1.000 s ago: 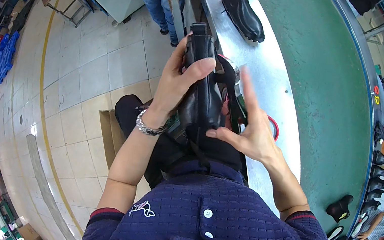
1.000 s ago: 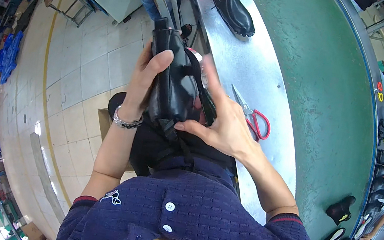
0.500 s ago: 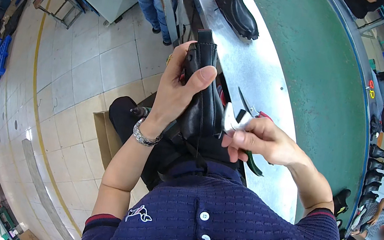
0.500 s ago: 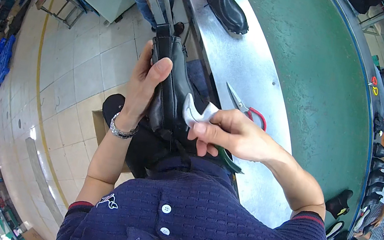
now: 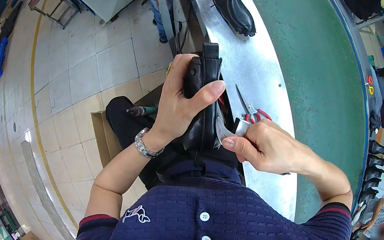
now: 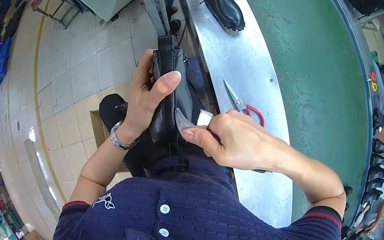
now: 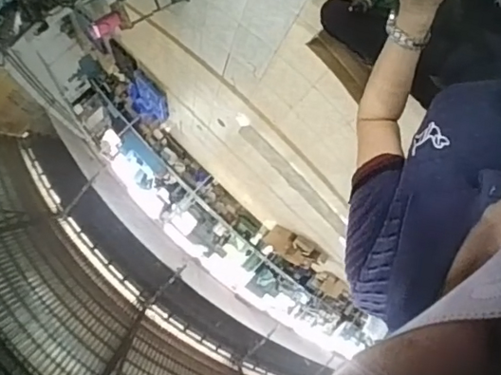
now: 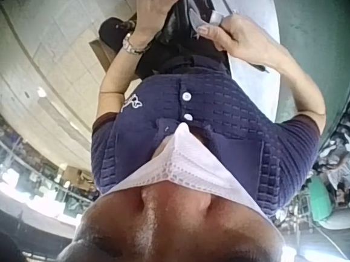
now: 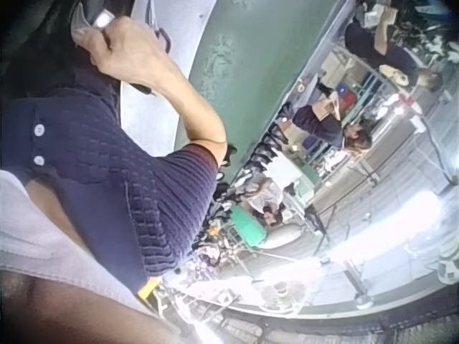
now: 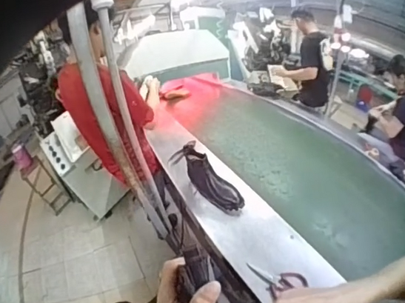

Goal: The person is finishing a leather boot on an assembly line by using pliers to pull and secure the material over the last, then trimming excess with scissors and smoothing the sole with a hammer.

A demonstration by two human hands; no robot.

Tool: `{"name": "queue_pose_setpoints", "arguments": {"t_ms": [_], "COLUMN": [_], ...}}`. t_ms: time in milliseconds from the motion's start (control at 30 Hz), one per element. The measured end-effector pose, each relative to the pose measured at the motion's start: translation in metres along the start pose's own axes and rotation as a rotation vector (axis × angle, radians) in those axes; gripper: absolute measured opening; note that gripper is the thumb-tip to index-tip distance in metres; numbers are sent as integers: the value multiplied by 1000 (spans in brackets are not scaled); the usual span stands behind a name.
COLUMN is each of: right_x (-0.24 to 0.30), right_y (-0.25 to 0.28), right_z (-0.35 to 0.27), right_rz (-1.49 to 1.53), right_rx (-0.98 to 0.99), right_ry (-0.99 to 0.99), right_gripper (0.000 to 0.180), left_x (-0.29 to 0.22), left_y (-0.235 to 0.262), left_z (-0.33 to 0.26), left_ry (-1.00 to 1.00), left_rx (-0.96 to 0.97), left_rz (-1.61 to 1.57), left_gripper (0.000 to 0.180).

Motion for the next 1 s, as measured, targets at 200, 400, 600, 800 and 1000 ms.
{"name": "queue_pose_setpoints", "arguments": {"t_ms": [200, 400, 600, 800, 1000], "right_x": [4, 14, -5, -6, 7], "right_y": [2, 2, -10, -3, 23], "right_z": [8, 5, 14, 21, 21], "right_rz": [211, -264, 391, 429, -44], "right_rx": [150, -274, 23, 189, 66], "right_ry": [-296, -18, -178, -174, -207], "right_gripper": [62, 60, 63, 70, 69], "left_x": [1, -6, -2, -5, 10], "left_y": [3, 2, 9, 7, 7], "left_z": [5, 13, 10, 8, 16], "left_ry": [30, 58, 40, 27, 14], "left_rx": [-59, -85, -82, -65, -82], "left_rz": [-18, -136, -223, -196, -90], "left_gripper": [41, 38, 35, 33, 35]}}
Point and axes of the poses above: each hand's wrist, its own z-axis towards the middle knuckle, its own y-axis out of the back of the hand, x = y × z, the point moved 4 cm from there along z, towards the middle knuckle, and after that the axes turned 5 degrees about -y, right-handed, at the moved point
